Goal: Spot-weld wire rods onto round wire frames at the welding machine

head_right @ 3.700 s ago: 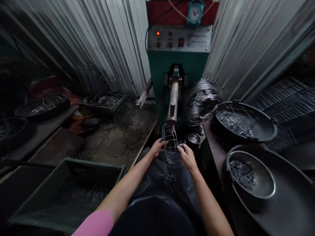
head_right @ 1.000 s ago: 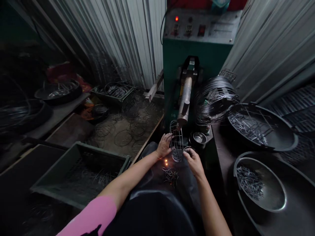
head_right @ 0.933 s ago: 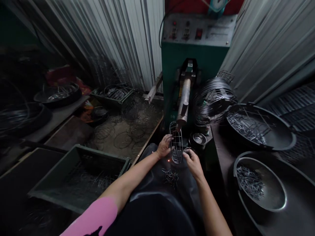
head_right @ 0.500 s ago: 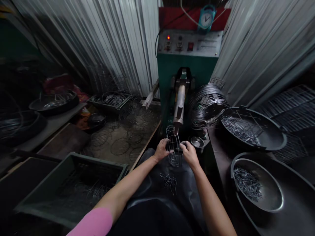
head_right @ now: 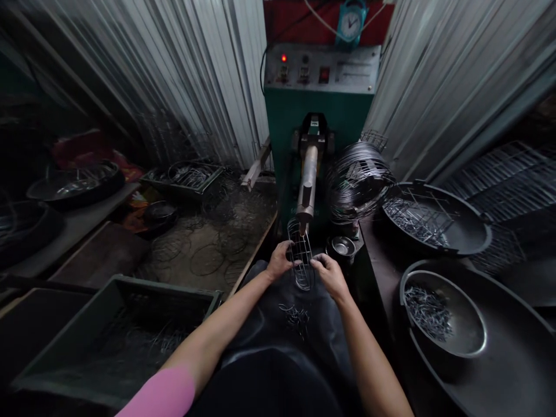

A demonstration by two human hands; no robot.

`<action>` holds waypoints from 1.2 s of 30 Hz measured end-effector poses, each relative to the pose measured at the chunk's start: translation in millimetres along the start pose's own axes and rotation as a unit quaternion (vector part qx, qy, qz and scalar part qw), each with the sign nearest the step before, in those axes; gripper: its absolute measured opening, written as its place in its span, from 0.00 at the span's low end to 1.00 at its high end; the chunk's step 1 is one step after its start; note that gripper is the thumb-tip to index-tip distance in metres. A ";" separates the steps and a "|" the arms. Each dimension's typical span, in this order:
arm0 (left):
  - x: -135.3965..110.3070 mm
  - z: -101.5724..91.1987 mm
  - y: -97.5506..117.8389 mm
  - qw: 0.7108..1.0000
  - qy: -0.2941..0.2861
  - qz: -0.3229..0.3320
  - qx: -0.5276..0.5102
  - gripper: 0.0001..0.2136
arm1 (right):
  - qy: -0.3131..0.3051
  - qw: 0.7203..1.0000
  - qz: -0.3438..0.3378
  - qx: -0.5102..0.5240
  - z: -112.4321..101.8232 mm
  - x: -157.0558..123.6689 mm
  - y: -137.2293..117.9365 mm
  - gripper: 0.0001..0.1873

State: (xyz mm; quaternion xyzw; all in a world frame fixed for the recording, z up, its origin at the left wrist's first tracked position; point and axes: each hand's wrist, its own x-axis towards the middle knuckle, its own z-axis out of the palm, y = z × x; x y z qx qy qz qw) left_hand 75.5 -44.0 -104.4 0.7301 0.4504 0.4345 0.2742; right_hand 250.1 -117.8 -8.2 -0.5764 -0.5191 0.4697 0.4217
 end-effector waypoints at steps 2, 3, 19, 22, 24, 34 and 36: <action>2.0 1.4 0.6 0.999 0.002 -0.025 -0.028 0.29 | 0.016 1.000 -0.019 -0.001 3.9 8.2 -5.3 0.13; 2.9 2.1 0.8 0.999 -0.002 -0.037 -0.039 0.29 | 0.018 1.000 -0.022 0.003 5.8 11.8 -8.0 0.12; -5.7 3.0 -1.4 0.994 0.007 -0.079 -0.076 0.33 | -0.012 1.000 0.021 0.015 -5.7 -18.8 9.2 0.14; -0.6 1.9 0.6 0.991 -0.001 -0.090 -0.099 0.33 | -0.002 1.000 0.022 0.004 -3.9 -14.2 6.0 0.14; 4.0 0.2 2.4 0.987 -0.012 -0.105 -0.119 0.32 | 0.004 1.000 0.016 -0.003 -2.7 -9.2 3.9 0.13; 10.6 -4.5 4.6 0.977 -0.015 -0.145 -0.153 0.32 | 0.009 1.000 -0.018 -0.012 1.8 7.3 3.4 0.13; 10.6 -2.8 1.3 0.978 -0.010 -0.140 -0.154 0.33 | 0.010 1.000 -0.016 -0.011 1.7 5.3 3.4 0.13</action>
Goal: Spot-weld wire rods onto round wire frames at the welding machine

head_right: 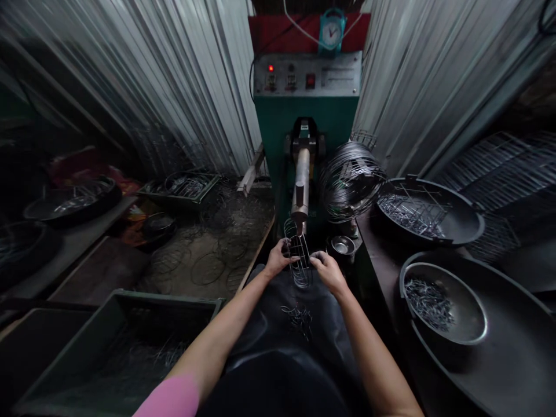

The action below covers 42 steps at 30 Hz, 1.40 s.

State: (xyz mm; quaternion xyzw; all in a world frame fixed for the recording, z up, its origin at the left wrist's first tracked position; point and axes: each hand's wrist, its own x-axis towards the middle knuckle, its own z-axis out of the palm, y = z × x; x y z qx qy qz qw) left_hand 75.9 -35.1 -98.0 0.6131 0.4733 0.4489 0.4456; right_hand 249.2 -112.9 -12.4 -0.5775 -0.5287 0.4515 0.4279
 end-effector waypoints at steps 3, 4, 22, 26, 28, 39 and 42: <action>1.5 1.1 -3.3 1.000 -0.001 -0.002 0.005 0.33 | 0.008 1.000 0.001 0.002 0.2 -1.1 -1.5 0.13; 2.1 1.3 -3.5 1.000 -0.002 -0.005 0.006 0.33 | 0.014 1.000 -0.001 0.003 0.4 -0.4 -2.3 0.14; 10.9 -5.2 6.0 0.998 -0.023 -0.051 -0.012 0.30 | 0.032 0.999 -0.010 0.015 8.8 21.1 -13.7 0.13; 9.3 -4.9 8.1 0.998 -0.023 -0.051 -0.007 0.29 | 0.010 1.000 0.002 0.023 3.6 8.5 -13.5 0.12; 8.4 -4.0 7.1 0.998 -0.016 -0.059 -0.014 0.29 | -0.003 1.000 0.007 0.021 1.4 5.6 -13.8 0.12; 6.5 -2.5 15.2 0.987 0.006 -0.118 -0.105 0.29 | 0.011 1.000 -0.003 0.015 1.2 19.1 -15.1 0.14; 2.1 -5.2 15.3 0.987 0.005 -0.116 -0.109 0.31 | 0.012 0.999 0.020 0.046 -6.8 2.6 0.0 0.19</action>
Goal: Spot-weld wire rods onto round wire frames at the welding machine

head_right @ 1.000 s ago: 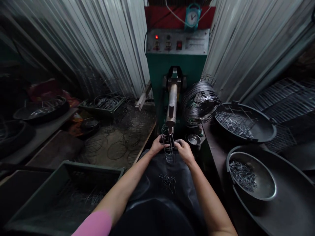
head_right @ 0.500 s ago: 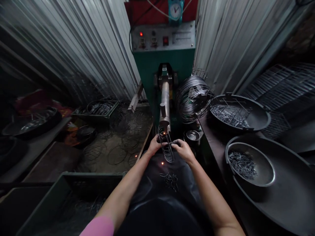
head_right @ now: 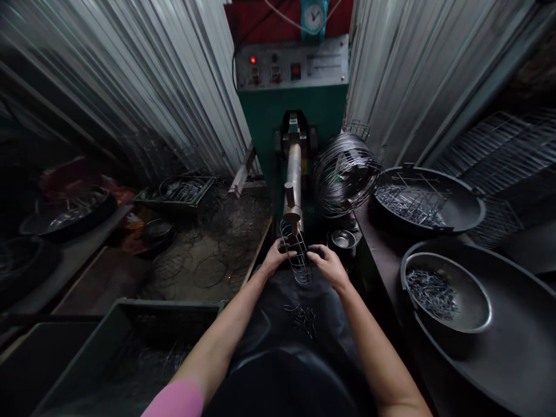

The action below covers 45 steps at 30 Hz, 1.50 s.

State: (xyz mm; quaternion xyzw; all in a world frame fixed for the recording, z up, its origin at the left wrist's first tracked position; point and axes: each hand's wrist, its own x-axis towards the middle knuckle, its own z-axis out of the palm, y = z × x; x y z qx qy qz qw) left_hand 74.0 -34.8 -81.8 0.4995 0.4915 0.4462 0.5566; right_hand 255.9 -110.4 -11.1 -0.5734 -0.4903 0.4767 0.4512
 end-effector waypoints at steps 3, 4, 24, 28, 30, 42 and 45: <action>-2.5 -1.5 -4.1 1.000 -0.001 0.007 -0.002 0.29 | 0.028 0.998 0.053 0.032 -12.5 -18.2 24.4 0.24; -2.9 -1.2 -5.9 1.000 -0.003 0.004 -0.013 0.28 | 0.037 0.996 0.073 0.042 -16.1 -23.2 33.3 0.24; -0.2 17.1 -12.7 0.985 0.039 -0.083 -0.147 0.25 | 0.121 0.975 0.140 0.120 -18.3 -50.8 113.4 0.24; -0.3 18.1 -13.4 0.985 0.056 -0.079 -0.144 0.25 | 0.131 0.974 0.132 0.129 -17.9 -50.8 113.8 0.25; 0.3 18.8 -14.5 0.983 0.057 -0.086 -0.150 0.26 | 0.133 0.973 0.132 0.131 -17.2 -51.2 113.0 0.25; -4.6 20.4 -3.6 0.974 0.062 -0.135 -0.172 0.24 | 0.128 0.977 0.128 0.114 -17.0 -53.5 109.1 0.24; -3.6 18.8 -3.9 0.976 0.064 -0.128 -0.164 0.24 | 0.129 0.977 0.127 0.112 -16.8 -53.7 110.2 0.24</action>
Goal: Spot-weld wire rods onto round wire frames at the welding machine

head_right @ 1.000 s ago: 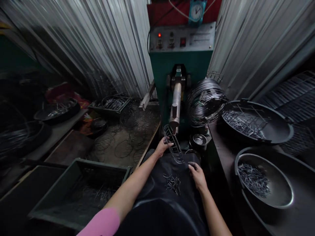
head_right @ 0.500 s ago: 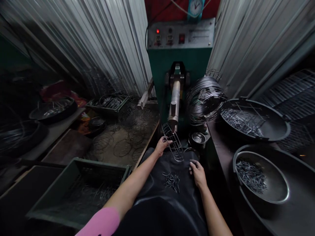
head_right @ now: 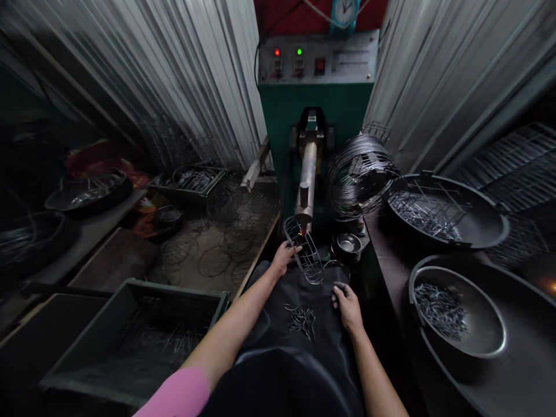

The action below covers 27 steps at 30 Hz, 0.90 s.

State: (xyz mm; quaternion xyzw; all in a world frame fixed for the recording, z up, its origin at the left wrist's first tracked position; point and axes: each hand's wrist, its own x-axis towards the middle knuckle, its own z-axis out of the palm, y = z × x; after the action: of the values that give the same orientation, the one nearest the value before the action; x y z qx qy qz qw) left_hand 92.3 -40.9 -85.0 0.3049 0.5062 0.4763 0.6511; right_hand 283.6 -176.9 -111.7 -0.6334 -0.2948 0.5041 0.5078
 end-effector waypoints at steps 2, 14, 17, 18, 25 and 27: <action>2.0 -1.0 0.4 1.000 -0.003 0.002 0.006 0.25 | 0.002 1.000 -0.001 0.000 -0.3 -0.1 1.0 0.23; 11.9 -18.5 -3.7 0.990 -0.123 0.001 -0.067 0.26 | -0.011 1.000 -0.018 -0.018 -5.7 -1.5 -1.0 0.24; 5.5 -28.1 -8.3 0.977 -0.170 -0.025 -0.122 0.26 | -0.014 1.000 -0.014 -0.016 -5.7 -0.3 -2.0 0.25; 2.6 -30.4 -10.3 0.974 -0.175 -0.033 -0.140 0.25 | -0.015 1.000 -0.012 -0.016 -5.8 0.9 -1.4 0.25; -13.9 -38.6 -23.4 0.964 -0.060 -0.085 -0.245 0.17 | -0.027 1.000 -0.001 -0.015 -6.9 10.4 8.1 0.25; -16.7 -41.0 -23.6 0.955 -0.016 -0.098 -0.280 0.16 | -0.025 1.000 -0.001 -0.014 -5.7 9.4 6.7 0.25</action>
State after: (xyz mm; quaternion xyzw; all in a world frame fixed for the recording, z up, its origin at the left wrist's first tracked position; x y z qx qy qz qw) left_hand 60.1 -68.5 -112.0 0.0671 0.3689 0.5280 0.7620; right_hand 291.0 -172.6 -121.3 -0.6278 -0.3148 0.5149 0.4916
